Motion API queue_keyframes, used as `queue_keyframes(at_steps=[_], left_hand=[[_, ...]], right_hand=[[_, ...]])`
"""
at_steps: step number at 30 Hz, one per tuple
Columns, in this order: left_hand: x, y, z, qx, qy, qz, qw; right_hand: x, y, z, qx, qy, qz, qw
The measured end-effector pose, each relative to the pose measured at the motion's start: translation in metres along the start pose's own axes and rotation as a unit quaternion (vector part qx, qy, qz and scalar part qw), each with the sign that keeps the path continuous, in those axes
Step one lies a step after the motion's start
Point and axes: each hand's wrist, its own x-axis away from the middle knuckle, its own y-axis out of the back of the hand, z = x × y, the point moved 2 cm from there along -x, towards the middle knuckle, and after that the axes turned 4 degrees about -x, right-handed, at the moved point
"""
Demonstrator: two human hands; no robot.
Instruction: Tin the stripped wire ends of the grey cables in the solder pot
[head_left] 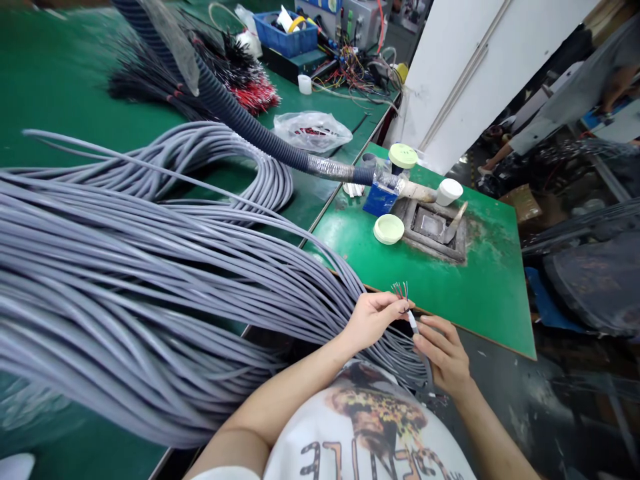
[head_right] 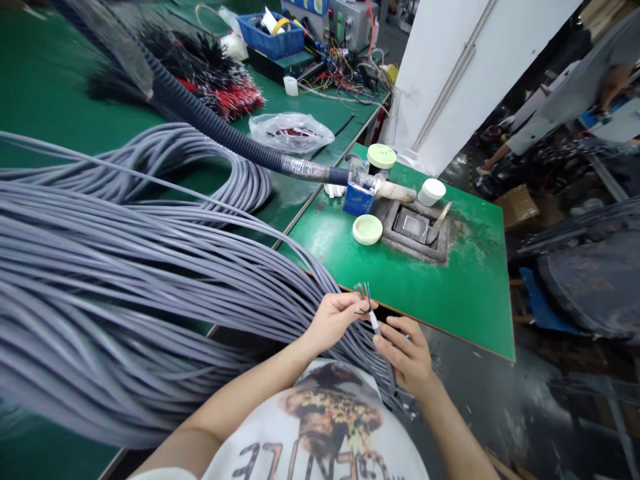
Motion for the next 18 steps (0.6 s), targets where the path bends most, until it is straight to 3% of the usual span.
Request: queue_keyframes(at_steps=[18], left_hand=[[0.0015,-0.0009,-0.0026,-0.006,0.010,-0.013,1.000]], right_hand=[[0.0024,-0.0047,0.0001,-0.031,0.026,-0.010,0.999]])
